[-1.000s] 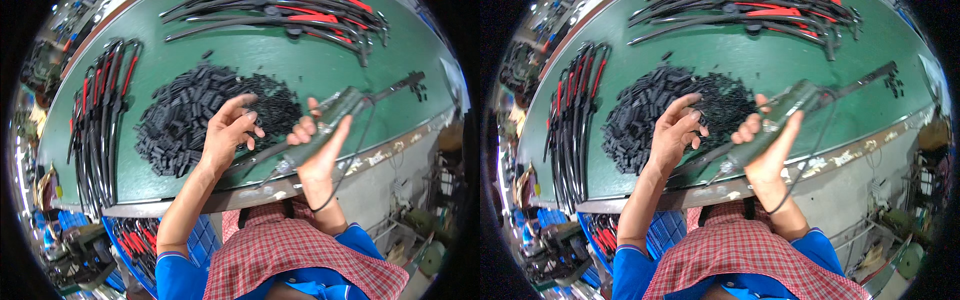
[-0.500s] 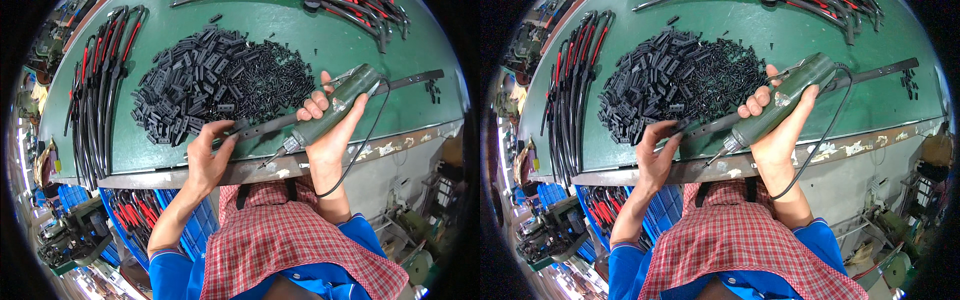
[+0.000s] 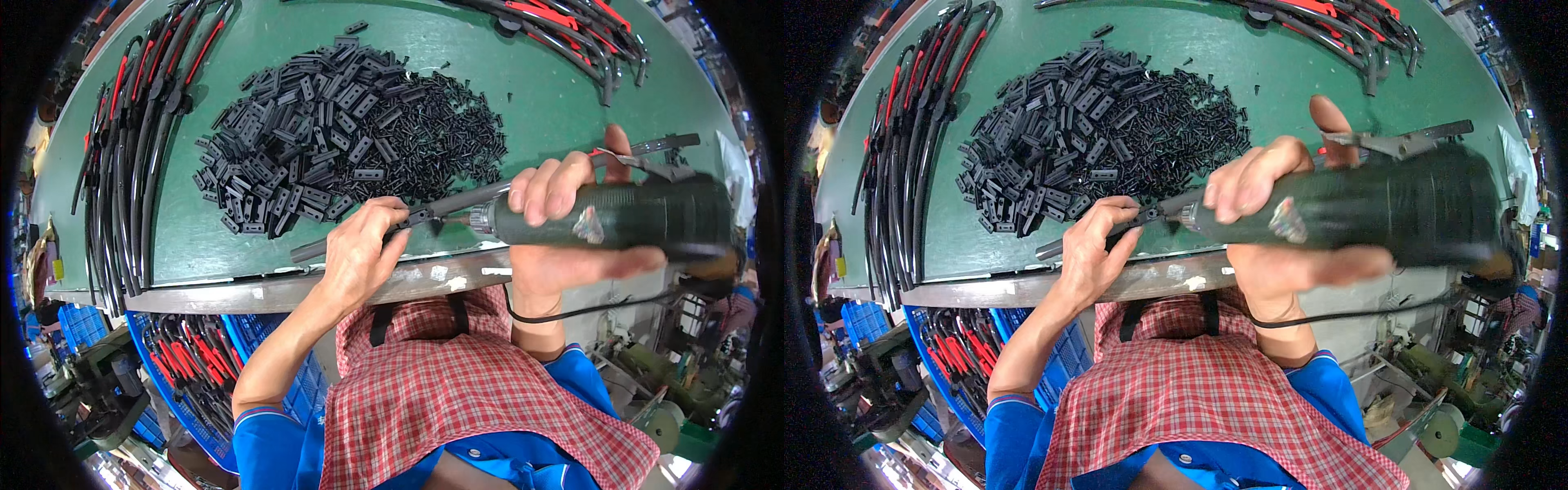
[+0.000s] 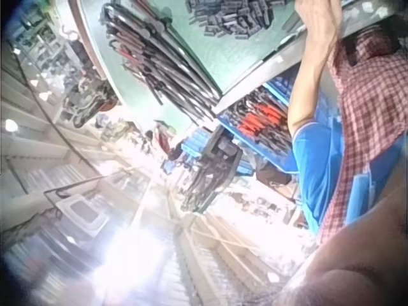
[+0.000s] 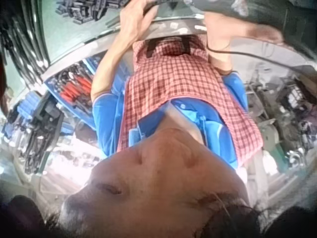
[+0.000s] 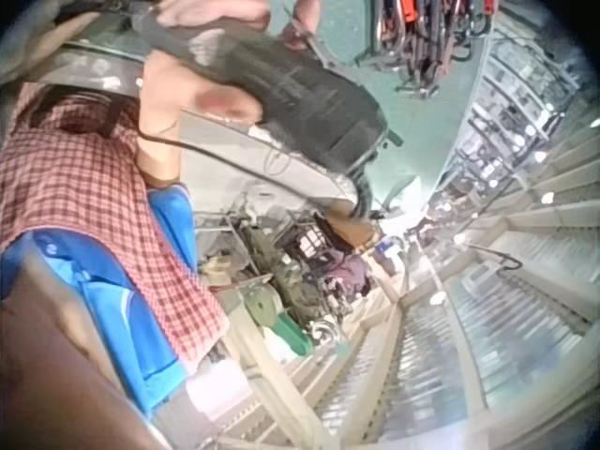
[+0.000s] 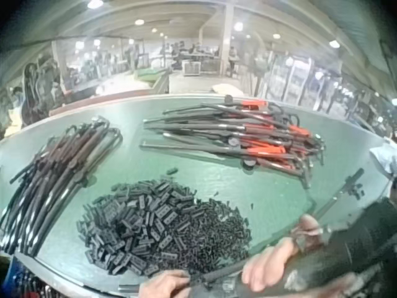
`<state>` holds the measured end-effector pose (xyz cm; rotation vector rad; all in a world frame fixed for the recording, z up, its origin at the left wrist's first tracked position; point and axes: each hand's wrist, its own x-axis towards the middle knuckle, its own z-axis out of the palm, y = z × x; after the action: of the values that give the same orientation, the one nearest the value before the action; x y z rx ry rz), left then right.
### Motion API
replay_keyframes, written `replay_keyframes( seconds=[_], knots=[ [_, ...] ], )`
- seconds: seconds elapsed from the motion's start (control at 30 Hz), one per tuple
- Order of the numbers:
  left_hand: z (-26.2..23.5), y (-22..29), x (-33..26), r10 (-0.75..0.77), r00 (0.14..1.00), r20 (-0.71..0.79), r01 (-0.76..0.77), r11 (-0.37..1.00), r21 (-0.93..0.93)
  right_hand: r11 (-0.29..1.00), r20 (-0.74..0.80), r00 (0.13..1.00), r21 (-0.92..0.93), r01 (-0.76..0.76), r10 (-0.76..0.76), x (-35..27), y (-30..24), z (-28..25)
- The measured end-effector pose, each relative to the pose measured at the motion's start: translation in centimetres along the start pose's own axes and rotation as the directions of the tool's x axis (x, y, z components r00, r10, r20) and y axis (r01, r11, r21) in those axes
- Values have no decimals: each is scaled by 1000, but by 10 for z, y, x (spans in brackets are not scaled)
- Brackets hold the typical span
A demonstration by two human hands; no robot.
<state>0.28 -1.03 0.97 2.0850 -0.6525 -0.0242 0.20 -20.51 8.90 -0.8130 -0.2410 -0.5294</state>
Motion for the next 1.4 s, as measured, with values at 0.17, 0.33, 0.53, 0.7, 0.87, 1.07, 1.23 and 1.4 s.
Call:
replay_keyframes(
  seconds=[0.17,0.33,0.53,0.7,0.87,1.07,1.23,1.4],
  knots=[
    [-2,-3,0,48,999,-3,-48,999,-8,995,216,976,-90,50,-30,2,13,18],
    [-4,-3,1,47,999,8,-47,999,-28,977,345,937,-213,28,49,3,24,18],
    [2,-14,-3,77,996,-51,-80,995,-62,929,570,763,-354,-106,304,17,30,18],
    [1,-15,-3,103,991,-81,-110,990,-90,674,365,567,-438,-595,738,31,26,32],
    [0,-12,1,104,992,-72,-110,990,-88,887,494,746,-139,-440,447,37,38,13],
    [-9,4,7,49,998,-45,-49,999,6,939,184,960,234,-252,211,22,5,-40],
    [-16,9,58,160,986,-49,-132,925,357,846,-289,796,219,-486,532,-18,3,-46],
    [10,-9,72,125,992,24,-119,854,507,842,-264,808,295,-452,526,-32,4,-53]
  ],
)
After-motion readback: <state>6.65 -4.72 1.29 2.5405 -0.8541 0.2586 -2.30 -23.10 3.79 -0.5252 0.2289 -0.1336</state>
